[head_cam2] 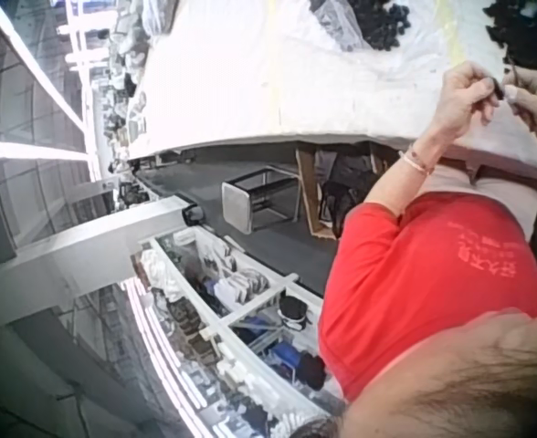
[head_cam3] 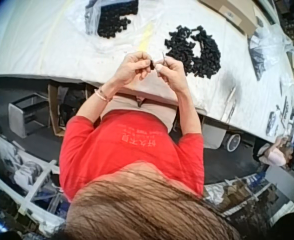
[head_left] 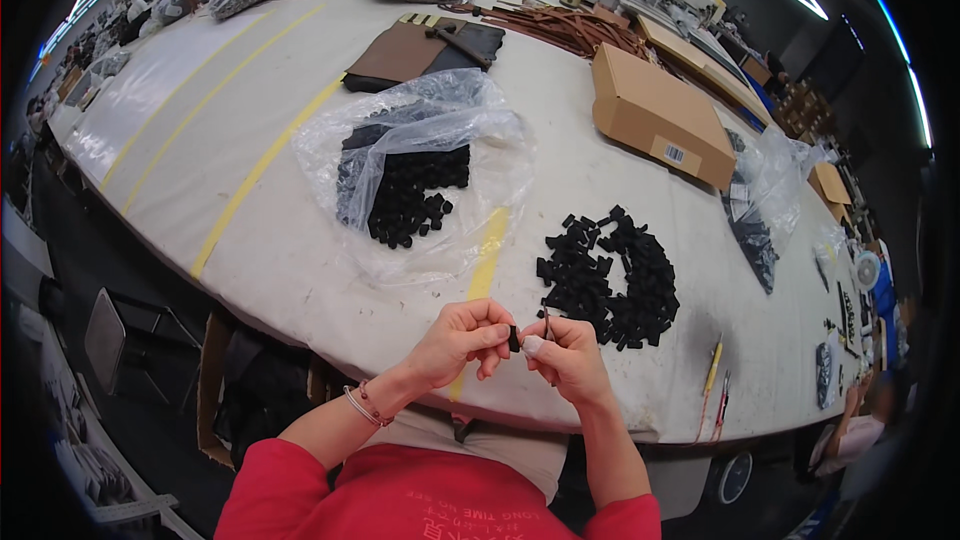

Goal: The person assembles small black plastic buckles by hand.

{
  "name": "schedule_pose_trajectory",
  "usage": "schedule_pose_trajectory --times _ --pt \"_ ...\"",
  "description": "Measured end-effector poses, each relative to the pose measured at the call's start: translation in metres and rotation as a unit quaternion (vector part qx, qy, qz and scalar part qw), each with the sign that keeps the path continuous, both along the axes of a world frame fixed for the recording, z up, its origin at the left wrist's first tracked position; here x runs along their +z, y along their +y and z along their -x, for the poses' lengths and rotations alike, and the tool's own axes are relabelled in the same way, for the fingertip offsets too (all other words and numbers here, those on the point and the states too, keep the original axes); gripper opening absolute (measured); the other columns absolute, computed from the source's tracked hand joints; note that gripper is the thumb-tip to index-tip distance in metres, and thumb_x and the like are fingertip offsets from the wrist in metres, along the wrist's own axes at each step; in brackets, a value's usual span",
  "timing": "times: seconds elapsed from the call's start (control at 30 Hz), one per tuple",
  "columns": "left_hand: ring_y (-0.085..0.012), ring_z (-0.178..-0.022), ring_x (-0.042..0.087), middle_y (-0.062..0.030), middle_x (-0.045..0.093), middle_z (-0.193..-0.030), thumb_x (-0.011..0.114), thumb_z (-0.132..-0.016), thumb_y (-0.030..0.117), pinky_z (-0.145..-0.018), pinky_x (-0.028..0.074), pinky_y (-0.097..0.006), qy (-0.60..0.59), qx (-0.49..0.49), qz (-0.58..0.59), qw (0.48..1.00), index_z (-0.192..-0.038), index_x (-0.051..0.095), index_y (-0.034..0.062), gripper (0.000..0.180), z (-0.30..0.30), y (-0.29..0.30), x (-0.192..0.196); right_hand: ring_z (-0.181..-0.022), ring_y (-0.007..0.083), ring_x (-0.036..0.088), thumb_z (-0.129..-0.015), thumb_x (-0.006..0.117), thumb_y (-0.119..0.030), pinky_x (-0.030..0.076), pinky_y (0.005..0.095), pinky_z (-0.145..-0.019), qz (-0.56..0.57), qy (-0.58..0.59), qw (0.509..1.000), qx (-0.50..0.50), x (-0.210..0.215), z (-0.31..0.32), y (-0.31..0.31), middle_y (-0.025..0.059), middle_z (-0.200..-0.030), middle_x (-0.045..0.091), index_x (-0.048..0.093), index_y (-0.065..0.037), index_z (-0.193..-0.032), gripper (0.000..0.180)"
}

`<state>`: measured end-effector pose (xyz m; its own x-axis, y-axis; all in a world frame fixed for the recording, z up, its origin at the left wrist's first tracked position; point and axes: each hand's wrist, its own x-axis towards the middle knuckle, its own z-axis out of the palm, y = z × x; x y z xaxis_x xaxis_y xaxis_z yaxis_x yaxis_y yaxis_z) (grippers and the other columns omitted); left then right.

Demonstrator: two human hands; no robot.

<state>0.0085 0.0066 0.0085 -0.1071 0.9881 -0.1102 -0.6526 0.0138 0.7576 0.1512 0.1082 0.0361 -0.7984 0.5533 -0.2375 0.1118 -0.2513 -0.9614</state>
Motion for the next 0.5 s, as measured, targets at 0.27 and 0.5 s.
schedule_pose_trajectory --times 0.27,0.5 --pt "-0.0091 -0.048 0.049 -0.0052 0.055 -0.067 0.05 -0.084 0.009 -0.043 0.039 -0.019 0.109 0.066 -0.008 0.992 -0.092 0.052 -0.0005 0.013 -0.012 0.0 -0.005 -0.04 0.0022 0.041 -0.072 0.062 -0.008 0.027 0.0148 -0.034 0.035 0.021 0.999 -0.024 -0.005 0.01 -0.011 0.0007 -0.057 0.052 0.056 0.0 -0.075 0.01" --pt "-0.0109 -0.046 0.05 -0.0054 0.055 -0.067 0.048 -0.086 0.011 -0.04 0.039 -0.021 -0.07 0.114 0.009 0.991 -0.091 0.049 0.0029 0.01 -0.023 -0.002 -0.017 -0.051 0.0 0.037 -0.075 0.056 -0.005 0.029 0.016 -0.045 -0.207 -0.004 0.972 -0.112 -0.013 0.016 -0.026 -0.0045 -0.056 0.046 0.053 0.001 -0.074 0.007"
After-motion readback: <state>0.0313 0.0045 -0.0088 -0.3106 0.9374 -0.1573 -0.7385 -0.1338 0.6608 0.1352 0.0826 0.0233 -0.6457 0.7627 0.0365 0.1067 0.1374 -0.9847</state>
